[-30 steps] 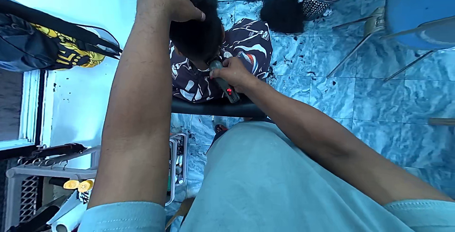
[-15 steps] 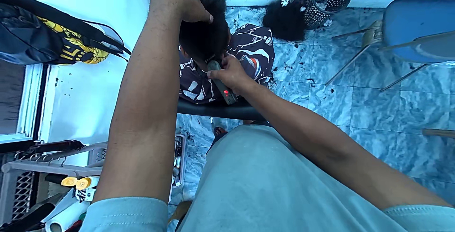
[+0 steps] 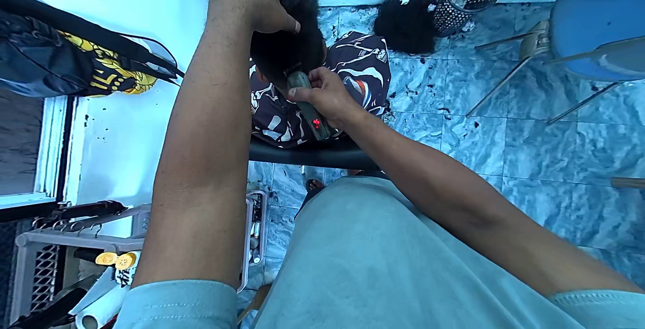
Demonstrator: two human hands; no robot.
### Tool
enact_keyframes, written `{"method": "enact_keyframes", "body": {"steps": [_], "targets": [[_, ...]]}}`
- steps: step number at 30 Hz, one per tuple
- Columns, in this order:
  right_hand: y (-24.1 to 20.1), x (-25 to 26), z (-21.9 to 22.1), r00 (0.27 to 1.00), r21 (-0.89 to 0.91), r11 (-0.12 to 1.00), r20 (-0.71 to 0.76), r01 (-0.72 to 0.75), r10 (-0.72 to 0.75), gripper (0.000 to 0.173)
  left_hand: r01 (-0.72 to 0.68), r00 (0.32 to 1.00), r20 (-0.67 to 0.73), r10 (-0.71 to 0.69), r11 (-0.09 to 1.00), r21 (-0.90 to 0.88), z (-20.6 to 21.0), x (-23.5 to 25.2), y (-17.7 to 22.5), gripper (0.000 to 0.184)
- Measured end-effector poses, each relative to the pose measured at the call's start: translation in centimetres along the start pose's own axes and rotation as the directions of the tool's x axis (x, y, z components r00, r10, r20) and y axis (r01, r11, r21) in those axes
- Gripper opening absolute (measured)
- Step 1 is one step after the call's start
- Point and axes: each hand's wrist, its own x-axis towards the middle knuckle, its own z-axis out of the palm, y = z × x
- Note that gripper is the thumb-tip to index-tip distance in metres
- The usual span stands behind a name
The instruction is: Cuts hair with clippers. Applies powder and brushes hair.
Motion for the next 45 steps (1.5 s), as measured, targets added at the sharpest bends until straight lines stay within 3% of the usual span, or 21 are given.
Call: {"method": "enact_keyframes", "body": {"steps": [4, 9, 13, 16, 18, 21, 24, 28, 32, 36, 39, 41, 45], "targets": [[0.9, -0.3, -0.5, 0.988, -0.067, 0.986, -0.043, -0.151, 0.149, 0.056, -0.004, 1.0, 0.004, 0.004, 1.0, 0.015, -0.3, -0.4, 0.2, 0.064], [-0.3, -0.1, -0.2, 1.0, 0.025, 0.999, 0.0, -0.031, 0.031, 0.058, -0.002, 1.0, 0.015, 0.002, 1.0, 0.004, -0.1, -0.4, 0.1, 0.064], [0.3, -0.4, -0.6, 0.988, -0.031, 0.987, -0.03, -0.155, 0.154, 0.054, -0.023, 1.0, -0.002, 0.023, 1.0, 0.014, -0.3, -0.3, -0.2, 0.064], [-0.6, 0.1, -0.7, 0.998, 0.096, 0.994, 0.026, -0.052, 0.05, 0.053, -0.022, 1.0, -0.007, 0.022, 1.0, 0.006, -0.1, -0.2, -0.4, 0.064], [-1.0, 0.2, -0.4, 0.999, 0.079, 0.997, 0.045, -0.007, 0.003, 0.056, -0.028, 1.0, -0.004, 0.028, 1.0, -0.011, 0.1, -0.2, -0.5, 0.063], [0.2, -0.2, -0.7, 0.989, -0.045, 0.988, 0.014, -0.146, 0.147, 0.049, -0.086, 0.996, -0.021, 0.086, 0.996, -0.028, -0.1, -0.2, -0.8, 0.06], [1.2, -0.4, -0.8, 0.963, -0.049, 0.962, -0.027, -0.27, 0.269, 0.05, -0.083, 0.996, -0.021, 0.083, 0.996, -0.028, 0.1, 0.0, -1.0, 0.061], [0.9, -0.4, 0.4, 0.993, 0.024, 0.993, -0.014, -0.114, 0.114, 0.064, -0.05, 0.999, -0.002, 0.05, 0.998, -0.024, 0.0, -0.1, -0.7, 0.062], [1.9, -0.2, 1.2, 0.969, -0.019, 0.971, -0.074, -0.236, 0.234, 0.073, -0.022, 1.0, 0.013, 0.022, 1.0, -0.005, -0.3, -0.1, -0.1, 0.062], [0.8, -0.3, 2.1, 0.993, 0.031, 0.993, -0.024, -0.114, 0.114, 0.078, -0.011, 1.0, 0.029, 0.01, 1.0, 0.01, -0.1, 0.2, 0.0, 0.063], [1.6, -0.2, 2.2, 0.989, 0.087, 0.985, -0.015, -0.146, 0.148, 0.086, -0.006, 1.0, 0.021, 0.006, 1.0, 0.009, -0.2, 0.1, -0.1, 0.062], [1.6, -0.3, 2.2, 0.973, 0.089, 0.971, -0.049, -0.222, 0.226, 0.073, -0.002, 1.0, 0.019, 0.002, 1.0, 0.002, -0.2, 0.1, -0.3, 0.062], [1.1, 0.1, 2.8, 0.993, 0.096, 0.989, -0.017, -0.114, 0.116, 0.074, -0.006, 1.0, 0.02, 0.006, 1.0, -0.011, 0.0, -0.1, -0.3, 0.061]]}}
